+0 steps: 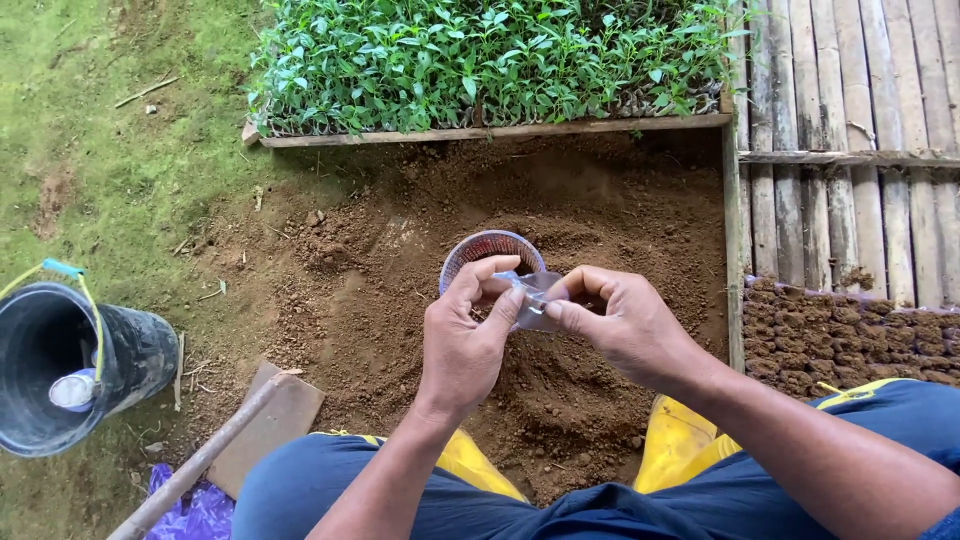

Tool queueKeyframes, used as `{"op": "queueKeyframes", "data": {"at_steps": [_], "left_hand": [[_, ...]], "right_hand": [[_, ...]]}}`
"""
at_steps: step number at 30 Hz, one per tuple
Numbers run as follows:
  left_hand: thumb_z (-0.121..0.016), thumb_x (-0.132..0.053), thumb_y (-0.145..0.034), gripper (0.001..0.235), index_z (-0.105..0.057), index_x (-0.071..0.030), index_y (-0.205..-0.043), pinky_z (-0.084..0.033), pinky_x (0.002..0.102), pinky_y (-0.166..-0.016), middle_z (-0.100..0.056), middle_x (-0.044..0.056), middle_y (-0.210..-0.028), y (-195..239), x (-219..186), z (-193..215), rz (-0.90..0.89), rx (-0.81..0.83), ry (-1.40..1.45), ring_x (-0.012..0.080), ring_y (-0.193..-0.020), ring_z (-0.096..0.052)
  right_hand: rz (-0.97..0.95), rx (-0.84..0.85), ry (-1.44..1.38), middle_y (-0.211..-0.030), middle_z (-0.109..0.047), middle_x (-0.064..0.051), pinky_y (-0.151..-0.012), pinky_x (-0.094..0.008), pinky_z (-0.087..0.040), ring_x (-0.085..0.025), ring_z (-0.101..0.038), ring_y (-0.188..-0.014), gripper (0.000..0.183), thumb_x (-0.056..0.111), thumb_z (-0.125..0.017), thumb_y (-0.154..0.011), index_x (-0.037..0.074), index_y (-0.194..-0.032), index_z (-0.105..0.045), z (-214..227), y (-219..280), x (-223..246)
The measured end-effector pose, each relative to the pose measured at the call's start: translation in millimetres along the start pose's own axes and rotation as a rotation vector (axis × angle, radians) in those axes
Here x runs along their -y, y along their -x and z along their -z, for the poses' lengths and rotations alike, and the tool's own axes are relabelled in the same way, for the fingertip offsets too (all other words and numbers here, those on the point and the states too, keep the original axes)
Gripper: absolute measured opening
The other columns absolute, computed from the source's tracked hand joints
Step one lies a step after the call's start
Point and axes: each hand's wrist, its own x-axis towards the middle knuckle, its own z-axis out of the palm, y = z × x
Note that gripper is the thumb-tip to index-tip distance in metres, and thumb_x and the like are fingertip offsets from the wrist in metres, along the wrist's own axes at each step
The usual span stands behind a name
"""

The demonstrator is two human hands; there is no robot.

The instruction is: The person sits on the ground and fills small plastic nursery pouches with soil from a nearby pile. They open each pouch, scoop soil into it, and place the filled pouch onto a wooden tray.

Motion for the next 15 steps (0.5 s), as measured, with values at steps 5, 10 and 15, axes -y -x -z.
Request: {"op": "queueKeyframes", "data": {"at_steps": [5, 10, 15], "left_hand": [[-0.067, -0.009, -0.096, 0.024, -0.073, -0.010, -0.119, -0.058, 0.037, -0.081, -0.077, 0.011, -0.086, 2, -12, 1, -0.030, 0.023, -0.002, 0.0173, -0.084, -0.069], [-0.065, -0.005, -0.091, 0.022, -0.074, -0.011, -0.110, -0.054, 0.047, -0.097, -0.071, 0.016, -0.115, 0, -20, 6, -0.238, 0.039, -0.077, 0.0307, -0.109, -0.066], [-0.075, -0.008, -0.086, 0.016, -0.076, -0.014, -0.101, -0.045, 0.050, -0.102, -0.064, 0.012, -0.126, 0, -10, 5, -0.361, 0.123, -0.326, 0.0357, -0.122, -0.060]], "right_hand": [[0.003, -0.011, 0.050, -0.072, -0.071, -0.007, -0.071, -0.029, -0.053, -0.014, -0.060, -0.074, 0.010, 0.010, -0.077, -0.091, 0.001, -0.091, -0.078, -2, 2, 15], [0.000, -0.015, 0.129, -0.073, -0.071, -0.008, -0.070, -0.030, -0.054, -0.015, -0.061, -0.075, 0.012, 0.014, -0.076, -0.092, 0.002, -0.092, -0.078, -4, 3, 21], [-0.015, -0.024, 0.290, -0.074, -0.074, -0.007, -0.070, -0.031, -0.056, -0.014, -0.063, -0.074, 0.011, 0.018, -0.078, -0.090, 0.008, -0.094, -0.079, 4, 2, 14]]}}
